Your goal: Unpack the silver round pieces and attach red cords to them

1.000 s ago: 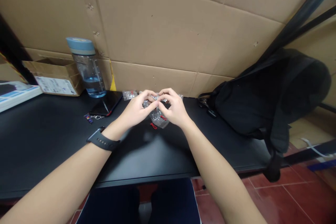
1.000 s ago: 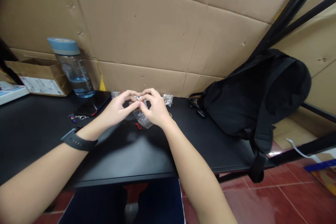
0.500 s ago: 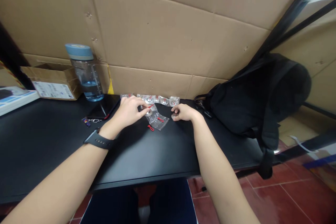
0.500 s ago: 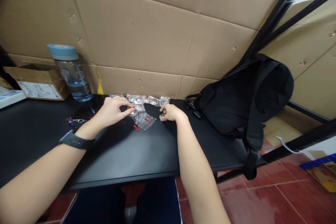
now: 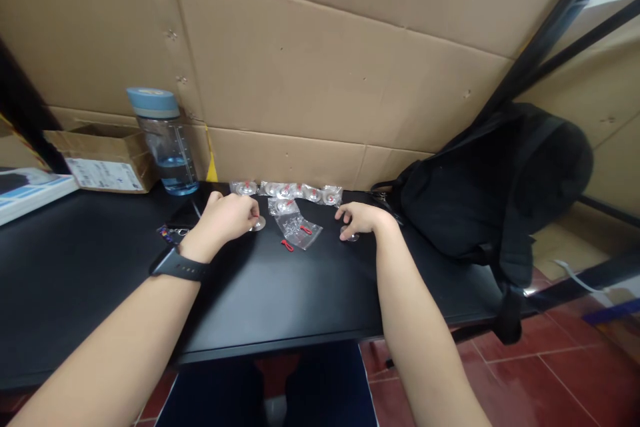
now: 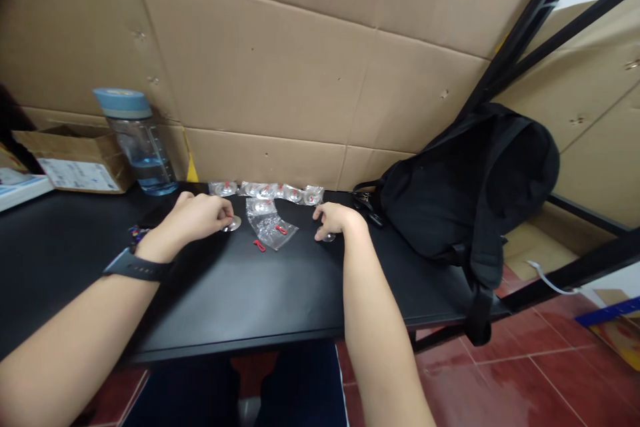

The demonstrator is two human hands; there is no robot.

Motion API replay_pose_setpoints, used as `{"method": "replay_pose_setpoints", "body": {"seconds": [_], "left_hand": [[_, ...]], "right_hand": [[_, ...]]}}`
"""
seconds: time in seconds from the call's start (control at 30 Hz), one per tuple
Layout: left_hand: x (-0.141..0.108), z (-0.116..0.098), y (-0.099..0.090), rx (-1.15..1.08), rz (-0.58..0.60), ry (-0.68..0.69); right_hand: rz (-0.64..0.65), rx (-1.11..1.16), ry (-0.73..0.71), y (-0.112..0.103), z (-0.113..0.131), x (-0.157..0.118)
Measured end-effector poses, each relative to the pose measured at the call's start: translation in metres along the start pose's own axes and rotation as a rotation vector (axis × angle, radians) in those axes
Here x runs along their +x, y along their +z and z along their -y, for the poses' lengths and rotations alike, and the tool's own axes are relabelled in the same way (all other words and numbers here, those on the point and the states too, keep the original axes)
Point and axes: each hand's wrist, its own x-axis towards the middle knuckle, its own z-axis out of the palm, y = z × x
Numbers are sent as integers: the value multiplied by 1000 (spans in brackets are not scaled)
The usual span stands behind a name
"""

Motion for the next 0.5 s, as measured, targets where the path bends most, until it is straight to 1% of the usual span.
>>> {"method": "replay_pose_setpoints", "body": {"seconds": [0.07, 0.17, 0.23, 0.33, 0.4, 0.5], "left_hand": [[1, -4, -1, -78, 28, 127], [-1, -18, 0, -204, 156, 358], [-6, -30, 3, -212, 220, 431], [-13, -46, 9, -195, 192, 481], [-16, -51, 12, -180, 171, 455], [-18, -51, 14, -166, 138, 379]], "right_hand": [[57, -3, 36, 0, 0, 1], [59, -9, 58, 1, 2, 2], [50, -17, 62, 0, 3, -1], [66, -55, 58, -3, 2, -8], [101, -72, 92, -4, 3, -12], [116, -78, 145, -2, 11, -13]]}}
